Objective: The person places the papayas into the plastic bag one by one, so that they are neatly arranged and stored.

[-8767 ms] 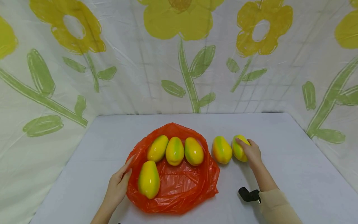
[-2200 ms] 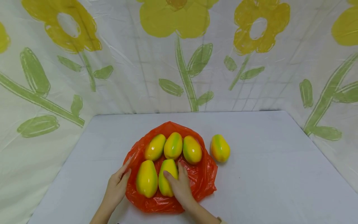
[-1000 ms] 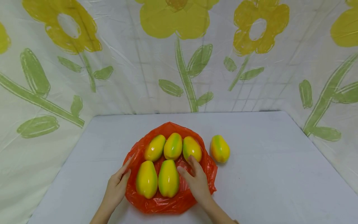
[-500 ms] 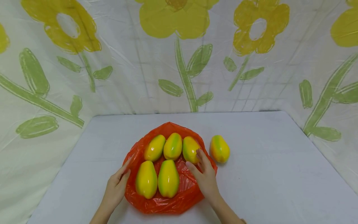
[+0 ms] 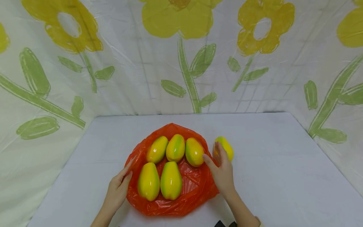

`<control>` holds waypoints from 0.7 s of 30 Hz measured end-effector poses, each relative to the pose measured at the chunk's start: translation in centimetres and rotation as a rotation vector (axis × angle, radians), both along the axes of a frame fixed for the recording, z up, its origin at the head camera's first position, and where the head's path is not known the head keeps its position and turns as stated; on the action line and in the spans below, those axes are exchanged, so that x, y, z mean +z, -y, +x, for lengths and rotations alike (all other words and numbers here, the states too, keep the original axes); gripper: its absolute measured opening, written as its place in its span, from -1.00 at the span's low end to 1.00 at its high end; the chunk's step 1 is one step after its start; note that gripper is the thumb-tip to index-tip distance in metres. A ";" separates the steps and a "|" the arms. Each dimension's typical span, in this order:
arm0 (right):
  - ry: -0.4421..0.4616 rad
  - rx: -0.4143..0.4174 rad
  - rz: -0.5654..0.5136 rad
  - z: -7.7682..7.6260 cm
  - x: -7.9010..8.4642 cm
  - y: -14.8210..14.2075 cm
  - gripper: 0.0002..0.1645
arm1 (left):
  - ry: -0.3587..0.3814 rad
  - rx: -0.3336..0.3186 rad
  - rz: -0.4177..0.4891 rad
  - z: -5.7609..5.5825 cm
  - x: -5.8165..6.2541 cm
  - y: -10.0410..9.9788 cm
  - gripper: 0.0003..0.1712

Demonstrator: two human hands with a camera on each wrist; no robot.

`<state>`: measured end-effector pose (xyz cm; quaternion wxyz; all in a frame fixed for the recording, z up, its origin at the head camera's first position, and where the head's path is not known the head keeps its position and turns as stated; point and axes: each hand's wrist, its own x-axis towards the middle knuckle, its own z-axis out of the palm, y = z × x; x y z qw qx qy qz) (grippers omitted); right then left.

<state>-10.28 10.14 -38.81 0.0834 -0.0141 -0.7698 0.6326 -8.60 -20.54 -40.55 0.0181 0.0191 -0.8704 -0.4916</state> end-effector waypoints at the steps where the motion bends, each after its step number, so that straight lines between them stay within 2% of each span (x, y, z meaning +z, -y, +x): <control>1: -0.005 -0.014 0.007 -0.3 0.1 -0.4 -0.11 | -0.009 0.000 0.001 0.0 0.0 0.0 -0.52; 6: 0.015 -0.099 0.097 -2.3 -0.1 -2.6 -0.10 | -0.015 -0.005 0.015 0.0 0.1 0.0 -0.51; 12: 0.093 -0.173 0.155 -4.3 -1.0 -4.6 -0.07 | -0.020 0.000 0.021 0.2 0.1 -0.1 -0.52; 21: 0.228 -0.159 0.264 -5.6 -1.6 -5.5 0.01 | -0.015 -0.011 0.030 0.1 0.0 0.0 -0.51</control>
